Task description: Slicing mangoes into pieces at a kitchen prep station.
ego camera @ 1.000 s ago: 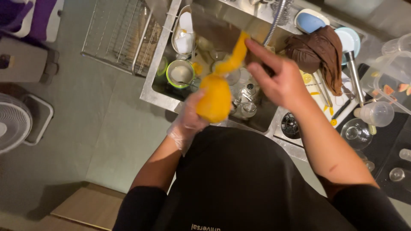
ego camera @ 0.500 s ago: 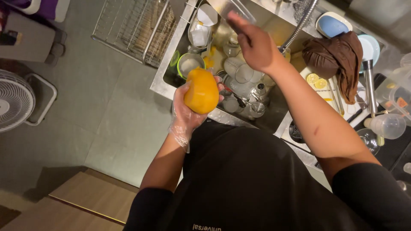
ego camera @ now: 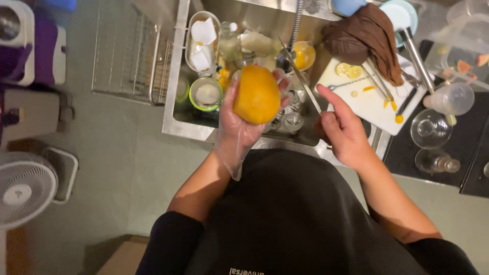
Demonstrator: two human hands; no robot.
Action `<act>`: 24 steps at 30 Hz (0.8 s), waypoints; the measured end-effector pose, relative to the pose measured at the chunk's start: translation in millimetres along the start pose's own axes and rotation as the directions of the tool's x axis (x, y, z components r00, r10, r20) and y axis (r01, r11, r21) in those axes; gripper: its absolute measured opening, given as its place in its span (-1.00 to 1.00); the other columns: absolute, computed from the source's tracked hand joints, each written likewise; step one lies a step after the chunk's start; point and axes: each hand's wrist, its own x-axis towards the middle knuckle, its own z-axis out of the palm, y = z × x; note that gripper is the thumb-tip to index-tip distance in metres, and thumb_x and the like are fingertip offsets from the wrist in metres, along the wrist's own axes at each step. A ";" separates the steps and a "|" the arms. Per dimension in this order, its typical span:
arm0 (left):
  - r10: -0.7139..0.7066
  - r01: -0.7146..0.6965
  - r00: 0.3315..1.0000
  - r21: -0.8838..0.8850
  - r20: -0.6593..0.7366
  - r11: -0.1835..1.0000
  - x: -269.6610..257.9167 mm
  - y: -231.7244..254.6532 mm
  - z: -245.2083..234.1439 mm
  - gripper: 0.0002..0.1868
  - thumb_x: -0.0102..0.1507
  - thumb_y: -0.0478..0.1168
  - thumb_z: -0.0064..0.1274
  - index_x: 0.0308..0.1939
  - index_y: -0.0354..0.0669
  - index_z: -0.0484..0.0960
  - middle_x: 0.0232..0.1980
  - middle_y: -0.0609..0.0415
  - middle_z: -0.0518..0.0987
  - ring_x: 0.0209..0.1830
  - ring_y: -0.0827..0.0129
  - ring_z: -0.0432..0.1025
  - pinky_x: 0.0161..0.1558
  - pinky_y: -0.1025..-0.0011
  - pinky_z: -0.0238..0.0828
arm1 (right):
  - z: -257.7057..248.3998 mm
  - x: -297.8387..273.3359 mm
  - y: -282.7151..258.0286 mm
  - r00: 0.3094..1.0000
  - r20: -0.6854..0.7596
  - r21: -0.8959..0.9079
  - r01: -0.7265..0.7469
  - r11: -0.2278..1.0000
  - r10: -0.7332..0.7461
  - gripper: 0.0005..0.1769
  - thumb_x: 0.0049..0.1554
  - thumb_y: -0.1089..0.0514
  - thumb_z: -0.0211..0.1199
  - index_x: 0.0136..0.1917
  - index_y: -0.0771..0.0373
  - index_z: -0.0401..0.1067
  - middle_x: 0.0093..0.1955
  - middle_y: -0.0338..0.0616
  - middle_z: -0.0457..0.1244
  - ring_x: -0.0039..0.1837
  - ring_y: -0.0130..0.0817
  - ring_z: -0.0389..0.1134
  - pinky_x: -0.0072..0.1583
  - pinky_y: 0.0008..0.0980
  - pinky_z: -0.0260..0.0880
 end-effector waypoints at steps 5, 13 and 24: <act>0.039 -0.040 0.999 0.085 0.013 0.996 17.1 -17.8 13.3 -0.44 0.52 0.08 -0.15 0.44 -0.25 0.32 0.45 -0.24 0.38 0.50 -0.17 0.27 0.45 -0.13 0.29 | 13.4 -21.5 6.8 0.993 -0.026 0.081 0.118 0.990 -0.116 -0.36 0.41 0.05 -0.04 0.66 0.32 0.03 -0.30 -0.37 0.06 -0.26 -0.59 0.02 -0.16 -0.53 0.09; 0.136 -0.123 0.986 0.131 -0.097 0.984 15.8 -25.6 27.7 -0.45 0.47 0.00 -0.12 0.41 -0.31 0.33 0.31 -0.13 0.49 0.39 0.00 0.39 0.38 -0.03 0.37 | 17.2 -20.4 8.7 0.957 0.066 0.154 0.271 0.950 -0.283 -0.30 0.44 0.02 0.03 0.69 0.35 -0.07 -0.25 -0.36 0.06 -0.19 -0.56 0.04 -0.06 -0.50 0.17; 0.232 -0.212 0.960 0.132 -0.159 0.968 14.5 -17.9 23.9 -0.45 0.48 0.16 -0.31 0.25 -0.24 0.41 0.26 -0.14 0.47 0.36 -0.10 0.34 0.31 -0.23 0.32 | 10.7 -11.8 4.8 0.979 0.048 0.119 0.190 0.975 -0.197 -0.31 0.40 0.05 0.06 0.69 0.30 -0.01 -0.26 -0.35 0.11 -0.22 -0.59 0.05 -0.12 -0.56 0.11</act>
